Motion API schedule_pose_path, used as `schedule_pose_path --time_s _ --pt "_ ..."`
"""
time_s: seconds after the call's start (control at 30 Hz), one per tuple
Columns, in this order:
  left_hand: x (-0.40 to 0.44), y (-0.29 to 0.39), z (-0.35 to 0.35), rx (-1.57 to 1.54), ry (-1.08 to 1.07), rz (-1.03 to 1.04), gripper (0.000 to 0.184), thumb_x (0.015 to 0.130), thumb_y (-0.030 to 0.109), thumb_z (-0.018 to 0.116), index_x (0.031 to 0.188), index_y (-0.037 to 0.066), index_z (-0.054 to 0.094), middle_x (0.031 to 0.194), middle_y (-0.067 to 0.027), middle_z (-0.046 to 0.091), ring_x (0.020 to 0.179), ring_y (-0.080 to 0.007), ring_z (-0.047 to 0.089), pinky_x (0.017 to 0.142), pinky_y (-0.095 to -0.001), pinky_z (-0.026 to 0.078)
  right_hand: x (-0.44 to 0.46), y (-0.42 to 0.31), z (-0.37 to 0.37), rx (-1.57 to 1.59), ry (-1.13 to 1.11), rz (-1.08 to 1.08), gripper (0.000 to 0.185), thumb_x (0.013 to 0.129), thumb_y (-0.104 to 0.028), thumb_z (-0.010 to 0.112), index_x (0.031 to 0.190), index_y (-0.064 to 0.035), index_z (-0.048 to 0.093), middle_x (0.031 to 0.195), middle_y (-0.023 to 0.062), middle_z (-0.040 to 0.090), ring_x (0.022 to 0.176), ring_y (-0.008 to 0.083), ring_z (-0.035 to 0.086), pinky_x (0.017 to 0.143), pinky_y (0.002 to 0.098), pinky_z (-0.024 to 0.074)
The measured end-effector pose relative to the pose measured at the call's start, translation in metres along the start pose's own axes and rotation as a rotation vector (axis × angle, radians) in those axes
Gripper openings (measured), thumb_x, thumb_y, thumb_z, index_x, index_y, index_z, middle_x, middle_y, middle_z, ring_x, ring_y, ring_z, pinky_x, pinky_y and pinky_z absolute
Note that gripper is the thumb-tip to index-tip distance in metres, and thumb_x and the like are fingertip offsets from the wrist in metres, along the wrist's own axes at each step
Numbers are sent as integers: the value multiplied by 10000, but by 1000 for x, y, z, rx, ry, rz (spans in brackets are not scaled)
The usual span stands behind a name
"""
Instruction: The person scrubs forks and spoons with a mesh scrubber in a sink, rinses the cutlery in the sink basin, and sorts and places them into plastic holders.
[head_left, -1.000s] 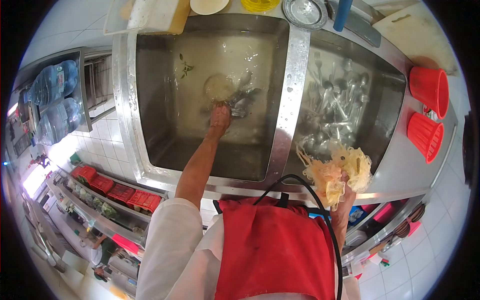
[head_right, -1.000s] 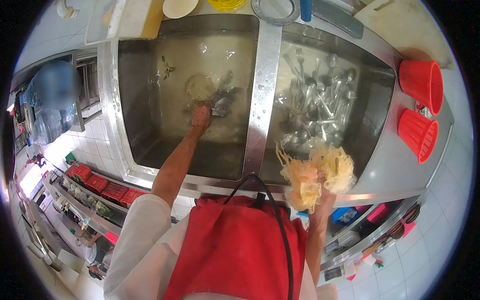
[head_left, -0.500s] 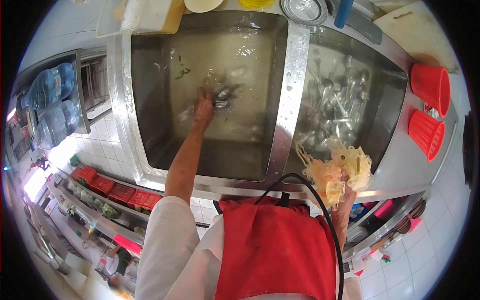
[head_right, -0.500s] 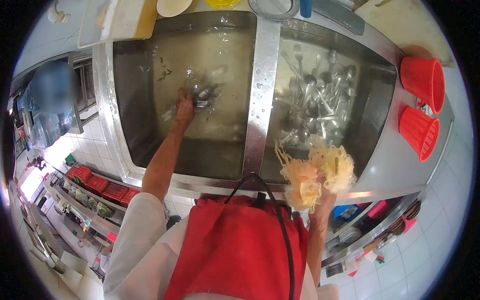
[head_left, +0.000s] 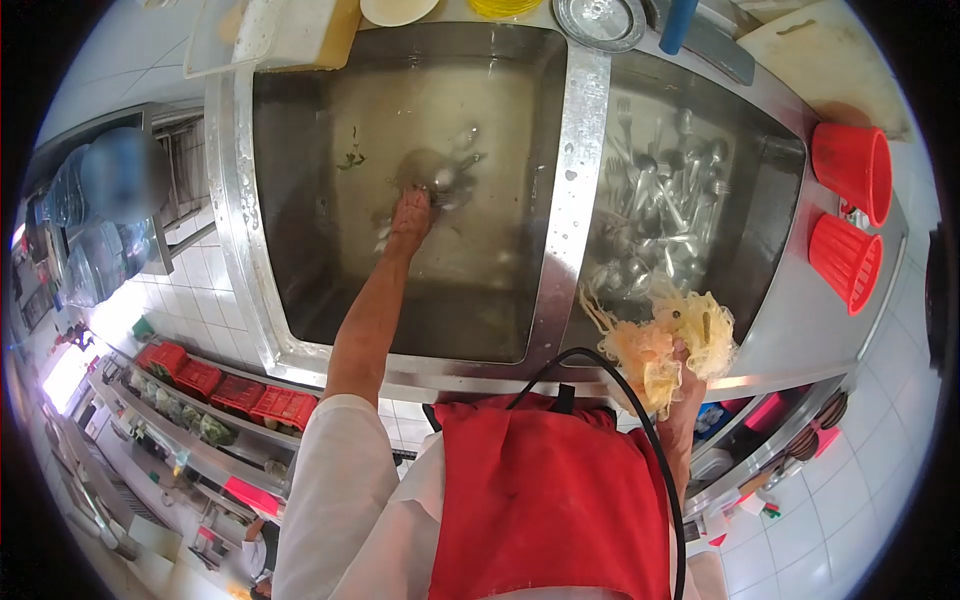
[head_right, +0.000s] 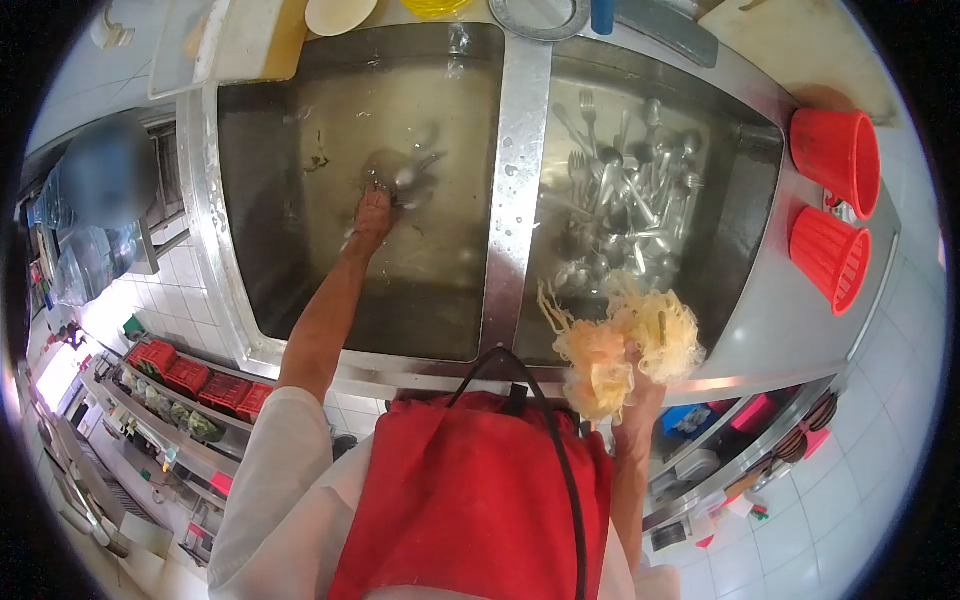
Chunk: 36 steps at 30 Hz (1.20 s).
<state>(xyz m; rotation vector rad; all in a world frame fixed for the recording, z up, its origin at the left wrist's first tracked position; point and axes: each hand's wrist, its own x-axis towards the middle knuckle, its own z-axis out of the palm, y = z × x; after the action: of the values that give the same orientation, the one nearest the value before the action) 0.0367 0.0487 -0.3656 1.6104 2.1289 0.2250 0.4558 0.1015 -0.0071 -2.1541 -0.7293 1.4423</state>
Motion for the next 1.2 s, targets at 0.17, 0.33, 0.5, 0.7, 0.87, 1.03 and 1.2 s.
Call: schedule_pose_path --time_s 0.17,0.33,0.5,0.7,0.87,1.03,1.2 --pt "9 -3 8 125 -253 -84 262 811 64 547 1062 -13 547 1013 -270 585 993 -432 557 901 -496 447 -1 -5 3 49 -15 -20 408 920 -295 635 1145 42 587 1024 79 613 836 148 572 700 286 479" --pt "8 0 -5 136 -220 -70 287 800 88 561 1075 7 568 1070 -267 599 1020 -419 572 872 -485 461 0 -6 5 70 9 42 409 916 -337 637 1134 3 567 970 48 598 832 137 575 717 285 472" --pt "13 15 -63 -117 -197 -104 276 752 103 600 1012 13 605 986 -188 664 842 -341 656 735 -428 514 -3 -9 6 -1 3 17 392 924 -332 628 1115 7 580 969 47 598 833 137 572 716 282 471" --pt "9 20 -136 -1279 -635 -482 180 676 49 586 852 44 547 651 -20 520 490 -134 473 524 -292 415 8 -4 4 23 -11 87 407 921 -334 632 1123 17 589 984 53 604 821 140 578 708 285 476" --pt "8 9 -145 -1869 -843 -604 200 666 67 624 820 68 497 606 -1 466 455 -87 382 473 -240 304 7 -8 8 61 -4 84 433 919 -327 640 1162 26 580 1002 58 612 819 141 589 699 285 482" --pt "12 26 -144 -1468 -892 -652 199 717 60 620 899 57 541 646 -32 532 503 -133 483 546 -287 409 8 2 4 54 17 -13 431 923 -355 634 1127 24 603 979 59 622 818 129 592 687 286 488" --pt "-17 50 -70 -533 -523 -52 323 759 72 624 1081 75 597 768 -102 644 705 -291 647 712 -384 522 5 -2 2 22 -11 57 433 923 -311 637 1141 62 594 1028 101 624 870 161 577 751 295 482"
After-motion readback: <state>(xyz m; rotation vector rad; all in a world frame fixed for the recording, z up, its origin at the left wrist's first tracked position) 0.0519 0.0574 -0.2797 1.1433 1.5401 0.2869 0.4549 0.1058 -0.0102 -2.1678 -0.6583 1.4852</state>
